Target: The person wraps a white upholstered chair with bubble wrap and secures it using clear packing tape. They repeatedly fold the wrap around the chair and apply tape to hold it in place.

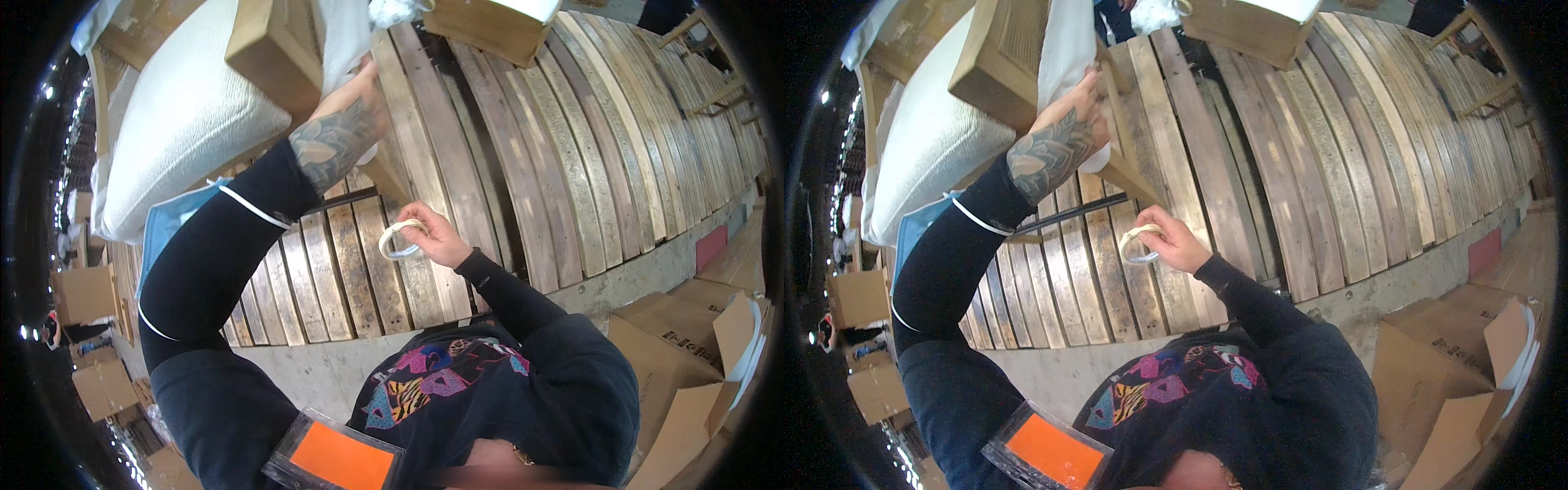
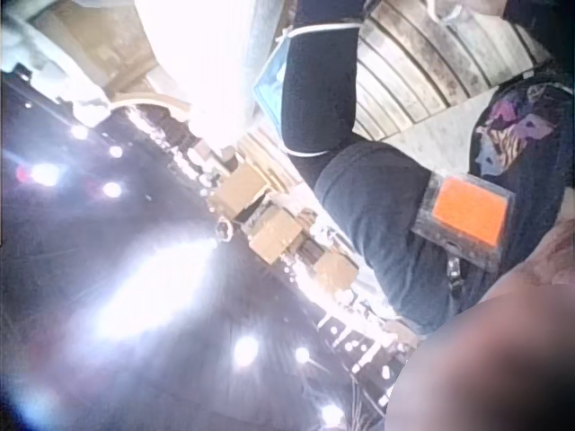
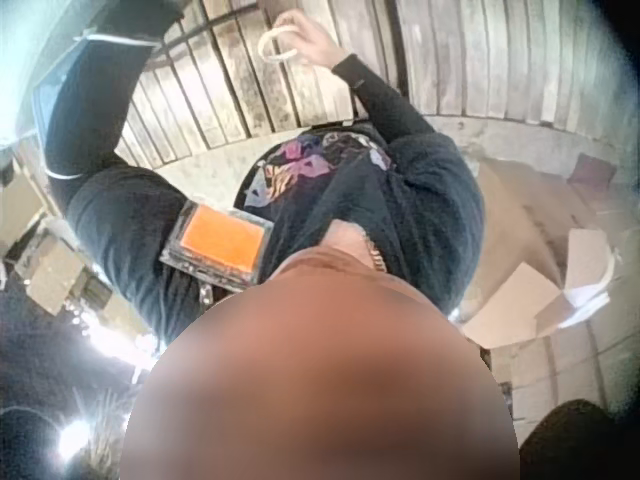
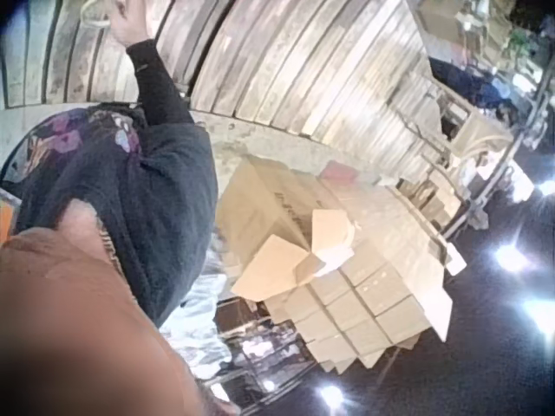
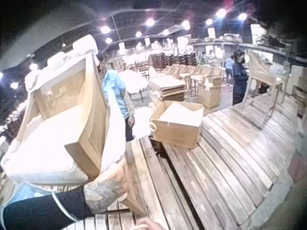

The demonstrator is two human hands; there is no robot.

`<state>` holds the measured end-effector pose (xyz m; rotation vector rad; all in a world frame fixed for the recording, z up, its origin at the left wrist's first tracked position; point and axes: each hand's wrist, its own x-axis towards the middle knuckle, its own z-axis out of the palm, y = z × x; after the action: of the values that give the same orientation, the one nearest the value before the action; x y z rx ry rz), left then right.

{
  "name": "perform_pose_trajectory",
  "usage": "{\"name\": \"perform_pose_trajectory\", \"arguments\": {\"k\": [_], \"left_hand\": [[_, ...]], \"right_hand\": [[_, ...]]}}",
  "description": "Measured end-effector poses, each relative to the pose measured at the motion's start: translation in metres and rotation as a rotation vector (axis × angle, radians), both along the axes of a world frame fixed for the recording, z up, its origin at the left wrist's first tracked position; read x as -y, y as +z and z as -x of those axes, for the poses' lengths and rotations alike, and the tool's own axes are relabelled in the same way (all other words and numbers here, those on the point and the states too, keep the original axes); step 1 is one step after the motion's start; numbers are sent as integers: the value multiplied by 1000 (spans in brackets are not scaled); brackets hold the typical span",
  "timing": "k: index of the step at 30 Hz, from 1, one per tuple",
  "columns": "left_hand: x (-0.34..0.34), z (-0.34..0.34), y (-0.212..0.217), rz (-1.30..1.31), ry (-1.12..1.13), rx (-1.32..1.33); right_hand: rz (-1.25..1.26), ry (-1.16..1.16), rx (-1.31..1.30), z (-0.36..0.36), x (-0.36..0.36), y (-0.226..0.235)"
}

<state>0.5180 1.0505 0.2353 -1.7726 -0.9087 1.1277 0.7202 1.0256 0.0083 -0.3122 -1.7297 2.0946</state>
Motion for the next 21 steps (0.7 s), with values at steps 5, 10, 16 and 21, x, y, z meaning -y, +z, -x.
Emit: {"name": "perform_pose_trajectory", "arguments": {"k": [5,10,16,21], "left_hand": [[-3,-9,12,103,128,66],[-3,-9,16,168,170,157],[-5,-14,18,179,194,164],[-7,-17,20,230,237,81]], "right_hand": [[124,31,-42,-15,-40,60],[144,98,5,-2,-81,79],[-221,80,-44,12,-111,83],[-109,175,-29,14,-108,88]]}}
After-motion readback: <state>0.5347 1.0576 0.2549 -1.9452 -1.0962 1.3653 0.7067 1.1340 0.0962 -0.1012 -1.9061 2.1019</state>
